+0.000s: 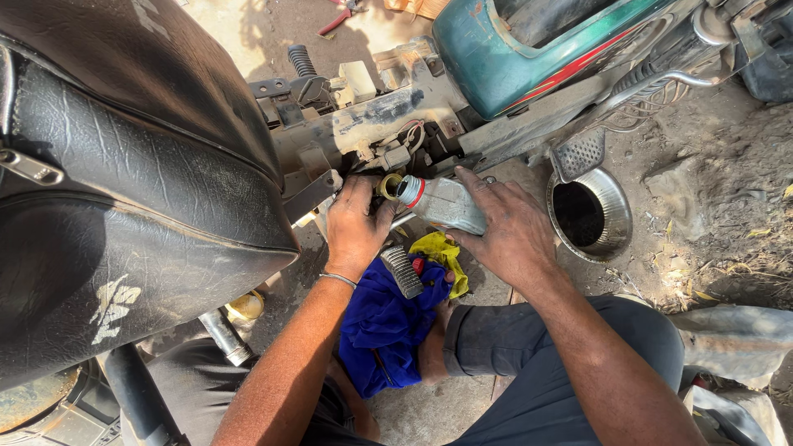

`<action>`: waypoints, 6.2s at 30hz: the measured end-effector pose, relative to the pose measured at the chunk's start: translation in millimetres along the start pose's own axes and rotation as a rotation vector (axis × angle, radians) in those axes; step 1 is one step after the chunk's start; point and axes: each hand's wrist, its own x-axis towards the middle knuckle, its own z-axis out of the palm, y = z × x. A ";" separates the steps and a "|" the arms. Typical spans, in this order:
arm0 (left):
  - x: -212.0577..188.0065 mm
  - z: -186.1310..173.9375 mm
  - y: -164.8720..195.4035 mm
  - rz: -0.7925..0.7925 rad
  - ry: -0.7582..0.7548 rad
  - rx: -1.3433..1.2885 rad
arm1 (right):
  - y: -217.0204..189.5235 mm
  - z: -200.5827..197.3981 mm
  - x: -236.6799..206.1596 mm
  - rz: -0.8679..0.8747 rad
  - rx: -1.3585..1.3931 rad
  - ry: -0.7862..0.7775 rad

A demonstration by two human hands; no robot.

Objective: The person sits on the ground beside a motorcycle and wipes the battery area and surrounding frame with a blue cloth, using a screwdriver to work at the battery terminal area. They then open a plastic bottle and pour fluid into the battery filler opening.

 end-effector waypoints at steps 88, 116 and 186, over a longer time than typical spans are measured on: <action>2.0 -1.9 2.8 -0.020 -0.009 -0.017 | -0.6 1.1 0.3 -0.001 -0.004 0.017; 0.8 -2.7 0.8 0.025 -0.005 -0.006 | -0.4 1.6 0.1 -0.003 -0.003 0.012; 0.8 0.5 -0.6 0.005 0.013 0.000 | -4.4 -5.4 1.1 -0.035 -0.001 0.036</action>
